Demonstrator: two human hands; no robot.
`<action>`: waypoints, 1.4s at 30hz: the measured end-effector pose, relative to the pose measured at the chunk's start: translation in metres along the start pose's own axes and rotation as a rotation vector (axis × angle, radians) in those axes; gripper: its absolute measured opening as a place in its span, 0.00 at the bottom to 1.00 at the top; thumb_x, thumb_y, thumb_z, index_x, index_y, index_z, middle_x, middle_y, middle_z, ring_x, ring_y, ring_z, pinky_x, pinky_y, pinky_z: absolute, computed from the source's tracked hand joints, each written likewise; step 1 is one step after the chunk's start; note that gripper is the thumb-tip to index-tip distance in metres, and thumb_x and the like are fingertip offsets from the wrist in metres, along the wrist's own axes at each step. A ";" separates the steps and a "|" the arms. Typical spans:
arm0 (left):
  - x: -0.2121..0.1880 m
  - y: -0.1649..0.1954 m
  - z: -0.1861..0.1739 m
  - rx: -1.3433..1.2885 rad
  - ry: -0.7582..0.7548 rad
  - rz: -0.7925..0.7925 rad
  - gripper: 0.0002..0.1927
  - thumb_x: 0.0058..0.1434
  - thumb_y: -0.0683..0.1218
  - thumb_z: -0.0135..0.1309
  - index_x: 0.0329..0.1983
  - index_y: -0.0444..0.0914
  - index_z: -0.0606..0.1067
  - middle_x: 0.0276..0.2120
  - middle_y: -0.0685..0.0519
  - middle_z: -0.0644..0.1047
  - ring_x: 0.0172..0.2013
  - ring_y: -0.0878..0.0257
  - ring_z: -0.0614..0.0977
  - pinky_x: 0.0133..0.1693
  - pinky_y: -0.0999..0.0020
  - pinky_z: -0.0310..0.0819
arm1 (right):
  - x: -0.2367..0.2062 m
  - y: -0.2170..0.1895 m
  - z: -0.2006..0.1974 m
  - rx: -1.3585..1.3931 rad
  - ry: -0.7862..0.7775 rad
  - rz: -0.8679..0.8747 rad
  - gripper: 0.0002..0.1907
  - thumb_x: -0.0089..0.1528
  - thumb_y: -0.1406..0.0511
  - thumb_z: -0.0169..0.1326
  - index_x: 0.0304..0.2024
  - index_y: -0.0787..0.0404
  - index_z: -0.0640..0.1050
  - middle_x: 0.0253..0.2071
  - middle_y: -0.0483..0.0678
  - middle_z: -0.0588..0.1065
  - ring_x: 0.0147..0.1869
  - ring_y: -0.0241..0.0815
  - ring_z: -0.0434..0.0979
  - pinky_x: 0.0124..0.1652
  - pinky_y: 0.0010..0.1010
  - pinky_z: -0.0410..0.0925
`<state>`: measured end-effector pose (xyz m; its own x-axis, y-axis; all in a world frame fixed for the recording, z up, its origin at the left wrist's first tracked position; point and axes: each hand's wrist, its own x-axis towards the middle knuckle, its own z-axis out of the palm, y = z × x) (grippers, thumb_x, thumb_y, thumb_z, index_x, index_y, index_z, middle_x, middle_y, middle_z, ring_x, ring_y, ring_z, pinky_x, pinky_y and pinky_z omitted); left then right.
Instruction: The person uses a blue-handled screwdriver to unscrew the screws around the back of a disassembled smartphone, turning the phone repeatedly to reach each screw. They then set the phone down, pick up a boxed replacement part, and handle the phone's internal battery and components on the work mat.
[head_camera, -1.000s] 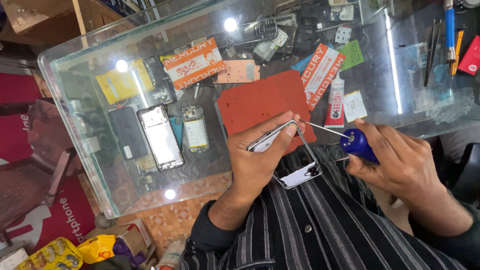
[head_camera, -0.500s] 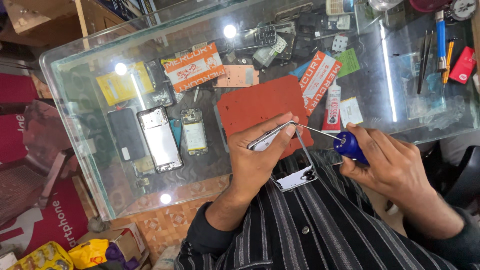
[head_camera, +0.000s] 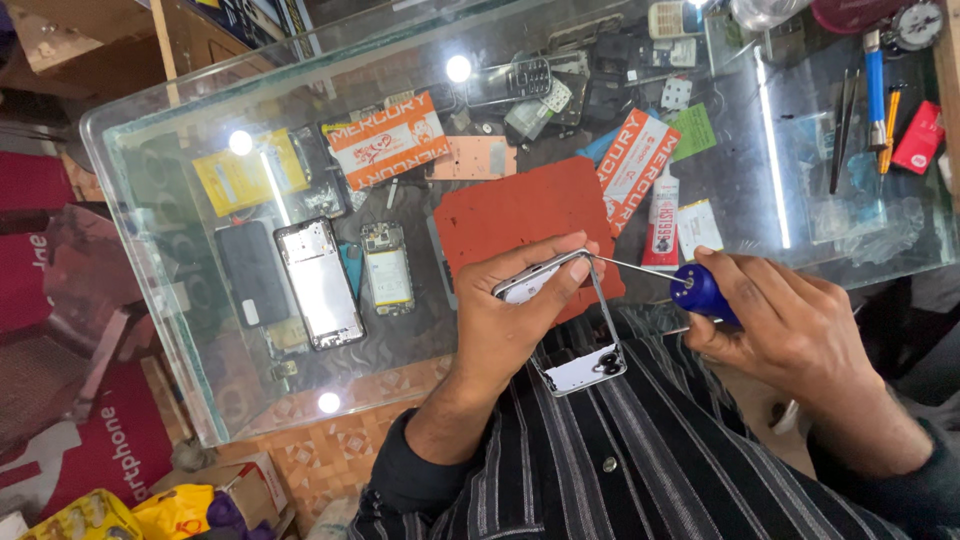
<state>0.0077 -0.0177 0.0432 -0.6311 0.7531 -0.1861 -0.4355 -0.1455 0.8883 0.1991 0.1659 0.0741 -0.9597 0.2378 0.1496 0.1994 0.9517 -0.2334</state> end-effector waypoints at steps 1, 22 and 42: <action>0.000 -0.001 0.000 -0.033 -0.005 -0.011 0.14 0.67 0.36 0.59 0.55 0.28 0.78 0.48 0.43 0.83 0.48 0.59 0.87 0.53 0.66 0.84 | -0.002 0.004 0.002 0.057 -0.004 0.049 0.25 0.57 0.60 0.61 0.54 0.67 0.76 0.35 0.52 0.74 0.34 0.49 0.79 0.34 0.39 0.72; 0.026 -0.025 -0.007 -0.047 0.095 -0.144 0.20 0.72 0.48 0.53 0.31 0.28 0.79 0.27 0.46 0.80 0.18 0.65 0.79 0.21 0.72 0.77 | 0.021 -0.027 0.039 1.559 0.144 0.694 0.23 0.61 0.71 0.57 0.59 0.69 0.69 0.52 0.57 0.76 0.31 0.35 0.75 0.29 0.26 0.73; 0.015 -0.054 -0.063 -0.209 -0.268 -0.136 0.41 0.76 0.70 0.32 0.57 0.27 0.73 0.44 0.40 0.80 0.45 0.51 0.84 0.51 0.57 0.79 | 0.025 -0.002 0.064 1.717 0.475 0.799 0.25 0.61 0.74 0.58 0.59 0.62 0.67 0.40 0.51 0.74 0.28 0.45 0.79 0.23 0.38 0.74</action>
<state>-0.0187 -0.0390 -0.0345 -0.3798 0.9120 -0.1550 -0.6430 -0.1398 0.7530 0.1621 0.1577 0.0168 -0.5799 0.7527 -0.3117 -0.1637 -0.4825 -0.8604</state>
